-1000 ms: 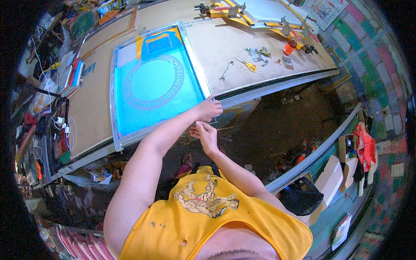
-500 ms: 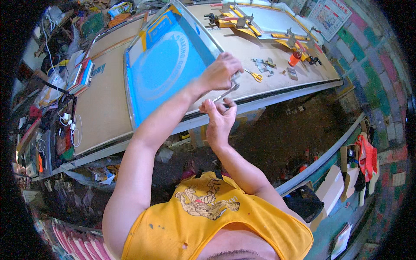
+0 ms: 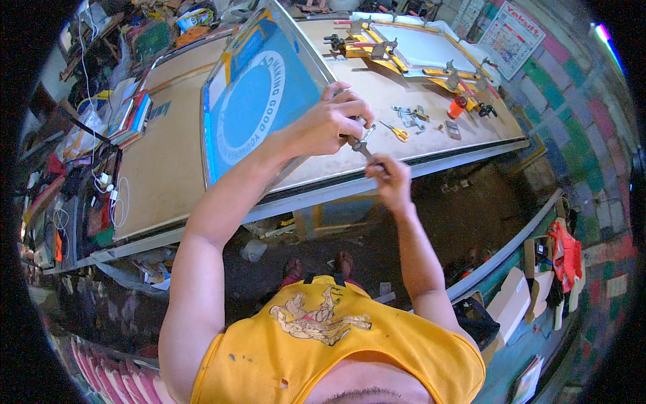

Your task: The person assembles a lightbox frame by tightening corner brackets with a wrench, then uses scissors to trim excess yellow and blue tape from the edges of the lightbox surface.

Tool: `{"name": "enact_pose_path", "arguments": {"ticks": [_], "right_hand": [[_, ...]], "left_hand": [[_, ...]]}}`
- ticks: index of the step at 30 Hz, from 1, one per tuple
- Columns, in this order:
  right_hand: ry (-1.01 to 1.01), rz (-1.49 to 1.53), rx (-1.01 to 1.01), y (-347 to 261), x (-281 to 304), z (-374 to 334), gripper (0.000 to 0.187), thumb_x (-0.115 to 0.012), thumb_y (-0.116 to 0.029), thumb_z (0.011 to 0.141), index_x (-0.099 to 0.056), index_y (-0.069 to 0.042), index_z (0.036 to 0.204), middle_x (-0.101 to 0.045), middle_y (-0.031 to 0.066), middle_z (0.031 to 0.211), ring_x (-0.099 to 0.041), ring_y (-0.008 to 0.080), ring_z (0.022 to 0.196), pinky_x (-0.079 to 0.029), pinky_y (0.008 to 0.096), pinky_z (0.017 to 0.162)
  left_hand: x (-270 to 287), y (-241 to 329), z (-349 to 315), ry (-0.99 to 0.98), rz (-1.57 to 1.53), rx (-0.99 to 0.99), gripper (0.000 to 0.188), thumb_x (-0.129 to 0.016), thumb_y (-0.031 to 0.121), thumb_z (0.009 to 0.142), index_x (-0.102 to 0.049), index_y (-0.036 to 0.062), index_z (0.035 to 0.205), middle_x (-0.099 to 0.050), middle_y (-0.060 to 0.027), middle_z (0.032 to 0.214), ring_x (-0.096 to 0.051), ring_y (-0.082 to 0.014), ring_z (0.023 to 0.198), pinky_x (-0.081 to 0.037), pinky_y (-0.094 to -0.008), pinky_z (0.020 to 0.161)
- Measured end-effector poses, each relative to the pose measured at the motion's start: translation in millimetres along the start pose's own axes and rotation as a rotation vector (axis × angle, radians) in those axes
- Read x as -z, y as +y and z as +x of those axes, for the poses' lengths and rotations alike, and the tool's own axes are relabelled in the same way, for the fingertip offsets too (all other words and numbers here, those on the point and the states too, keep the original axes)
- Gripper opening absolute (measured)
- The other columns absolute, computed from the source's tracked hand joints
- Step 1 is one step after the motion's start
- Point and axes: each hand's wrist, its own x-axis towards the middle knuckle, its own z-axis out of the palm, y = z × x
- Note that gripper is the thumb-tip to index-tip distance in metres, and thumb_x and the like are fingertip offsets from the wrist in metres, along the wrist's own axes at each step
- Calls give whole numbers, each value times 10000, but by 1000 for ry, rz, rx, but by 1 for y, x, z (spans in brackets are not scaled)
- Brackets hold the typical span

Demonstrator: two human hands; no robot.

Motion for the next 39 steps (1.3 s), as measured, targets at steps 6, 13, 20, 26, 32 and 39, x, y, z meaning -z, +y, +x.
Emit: {"name": "enact_pose_path", "arguments": {"ticks": [6, 13, 20, 26, 32, 39], "right_hand": [[278, 602, -17, -32, 58, 83, 145, -656, 23, 907, -685, 10, 1049, -669, 76, 782, -606, 124, 658, -489, 254, 587], [120, -226, 403, -137, -27, 75, 114, -734, -57, 834, -709, -68, 945, -683, 142, 882, -687, 294, 742, -563, 395, 689], [203, -360, 699, -60, -72, 17, 235, -686, 3, 837, -678, 18, 1071, -707, 121, 968, -712, 222, 746, -584, 330, 625], [433, -298, 616, 5, -18, 31, 182, -710, 1, 869, -635, -39, 1029, -671, 119, 874, -694, 230, 805, -565, 299, 611], [275, 309, 192, -49, 42, 81, 199, -599, 62, 928, -625, 19, 1120, -696, 133, 842, -661, 176, 637, -530, 247, 536], [224, 307, 132, -144, -1, 100, 274, -680, 60, 797, -699, 0, 1064, -743, 115, 919, -709, 171, 736, -559, 293, 653]], "left_hand": [[-25, -4, 17, -14, 25, -2, 148, -735, -3, 637, -661, 113, 693, -629, 39, 1015, -577, -195, 1077, -305, -488, 1063], [-29, -35, 26, -3, 51, -39, 133, -758, 81, 613, -658, 127, 688, -625, 44, 1006, -553, -193, 1110, -302, -466, 1036], [0, -17, 32, 149, 63, -8, 249, -742, -46, 580, -566, 117, 647, -626, 55, 952, -568, -222, 1029, -324, -429, 994], [33, -4, 24, 164, 73, -16, 233, -743, -58, 587, -613, 118, 667, -620, 65, 958, -565, -207, 1029, -329, -446, 980], [32, 3, 22, 110, 101, 13, 191, -726, -44, 615, -652, 119, 680, -618, 54, 969, -545, -197, 1080, -312, -448, 991], [-29, -37, 11, 31, 201, 6, 187, -742, 32, 608, -598, 115, 695, -618, 22, 1034, -538, -222, 1114, -311, -485, 1002]]}}
